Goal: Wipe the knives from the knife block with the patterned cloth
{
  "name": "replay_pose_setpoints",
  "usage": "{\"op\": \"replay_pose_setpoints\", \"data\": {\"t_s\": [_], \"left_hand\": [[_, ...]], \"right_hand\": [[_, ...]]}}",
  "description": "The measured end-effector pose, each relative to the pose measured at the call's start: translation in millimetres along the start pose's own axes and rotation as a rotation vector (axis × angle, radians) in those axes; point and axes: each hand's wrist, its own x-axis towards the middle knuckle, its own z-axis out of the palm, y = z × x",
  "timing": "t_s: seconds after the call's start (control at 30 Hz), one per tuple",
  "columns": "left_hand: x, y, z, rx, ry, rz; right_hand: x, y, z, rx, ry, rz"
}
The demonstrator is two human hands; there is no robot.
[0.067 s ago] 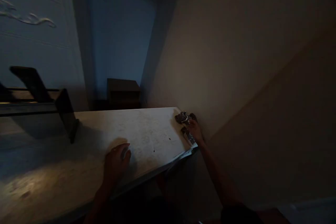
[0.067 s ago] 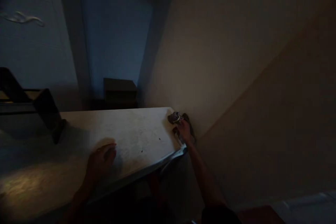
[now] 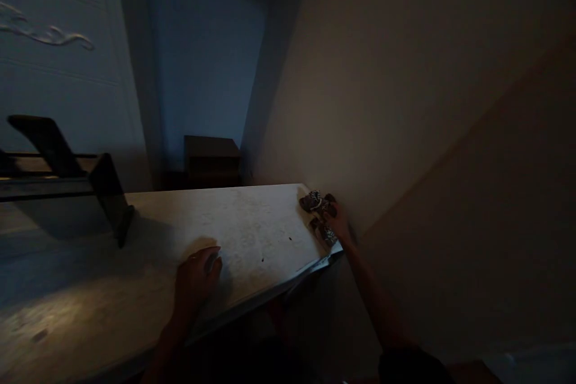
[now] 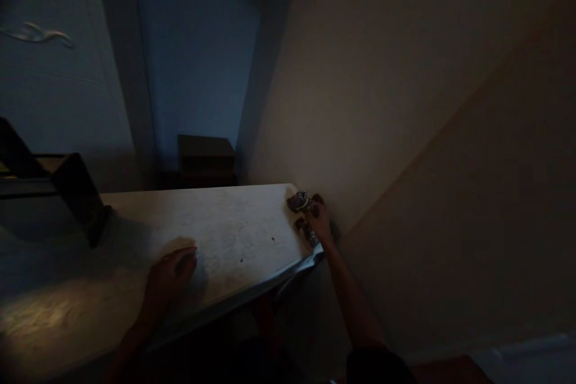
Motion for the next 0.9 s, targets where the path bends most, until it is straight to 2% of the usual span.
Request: {"op": "replay_pose_setpoints", "data": {"t_s": [0.07, 0.13, 0.23, 0.37, 0.6, 0.77, 0.9], "left_hand": [[1.4, 0.5, -1.2, 0.030, 0.004, -0.012], [3.0, 0.0, -1.8, 0.056, 0.007, -0.033], [4.9, -1.8, -2.3, 0.069, 0.014, -0.064], [7.0, -4.2, -2.3, 0.072, 0.030, -0.100], [10.2, 1.8, -4.6, 0.065, 0.014, -0.177], [10.5, 8.2, -6.1, 0.034, 0.038, -0.227], [10.2, 8.4, -5.9, -0.013, 0.046, -0.246]], "right_hand": [[11.6, 11.2, -4.0, -0.053, 0.037, 0.000], [17.2, 24.2, 0.5, -0.159, 0.017, 0.009], [15.8, 45.9, 15.6, -0.352, -0.021, -0.018], [8.5, 64.3, 29.1, -0.533, 0.022, -0.121], [6.3, 60.3, 26.3, -0.796, 0.002, -0.159], [3.3, 57.2, 28.3, -0.826, 0.015, -0.191], [-6.6, 47.3, 43.0, -0.836, 0.019, -0.233]]}}
